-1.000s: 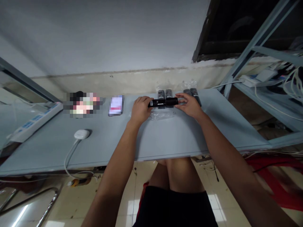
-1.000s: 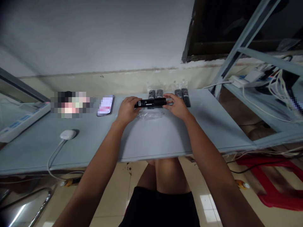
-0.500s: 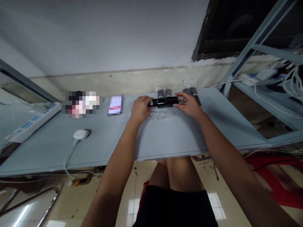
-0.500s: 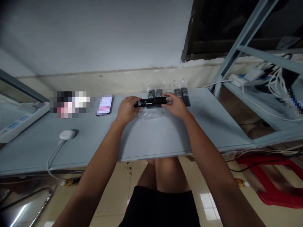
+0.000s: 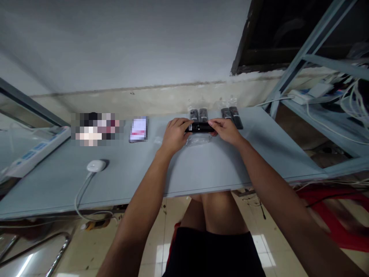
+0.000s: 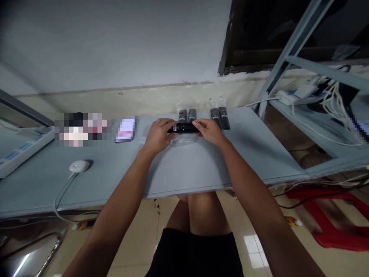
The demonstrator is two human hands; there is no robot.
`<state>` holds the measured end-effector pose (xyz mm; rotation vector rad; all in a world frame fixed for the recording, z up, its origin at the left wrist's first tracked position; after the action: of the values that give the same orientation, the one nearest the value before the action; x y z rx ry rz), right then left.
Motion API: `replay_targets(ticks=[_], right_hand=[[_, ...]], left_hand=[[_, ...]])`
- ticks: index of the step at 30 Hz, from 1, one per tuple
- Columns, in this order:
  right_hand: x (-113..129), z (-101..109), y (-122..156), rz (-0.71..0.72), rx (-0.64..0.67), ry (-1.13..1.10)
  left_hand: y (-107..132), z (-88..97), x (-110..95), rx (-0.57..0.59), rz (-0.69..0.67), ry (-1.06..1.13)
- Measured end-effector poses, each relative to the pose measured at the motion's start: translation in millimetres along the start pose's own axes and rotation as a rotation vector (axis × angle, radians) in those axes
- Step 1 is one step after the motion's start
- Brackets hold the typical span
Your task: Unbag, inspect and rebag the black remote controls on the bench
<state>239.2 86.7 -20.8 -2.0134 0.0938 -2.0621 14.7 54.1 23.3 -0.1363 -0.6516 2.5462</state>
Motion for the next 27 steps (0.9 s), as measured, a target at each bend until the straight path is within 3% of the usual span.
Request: replay_targets(ticks=[13, 20, 27], right_hand=[[0.6, -4.5, 2.4, -0.078, 0.054, -0.057], [7.7, -9.0, 8.8, -0.147, 0.155, -0.051], [12.7, -15.0, 11.5, -0.089, 0.2, -0.115]], left_hand=[[0.5, -2.3, -14.1, -0.034, -0.139, 0.082], [1.7, -2.3, -19.5, -0.056, -0.251, 0.129], [0.8, -0.1, -25.8, -0.093, -0.276, 0.133]])
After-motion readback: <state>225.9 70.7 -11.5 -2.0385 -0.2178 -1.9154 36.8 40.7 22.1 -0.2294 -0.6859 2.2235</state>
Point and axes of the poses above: each hand's wrist, its own y-axis away from the middle knuckle, its own z-axis out of the back of the hand, x = y × z, the point moved 6 cm from there along -y, towards the middle knuckle, and after that the axes turned 15 degrees about -y, right-handed, at the moved point
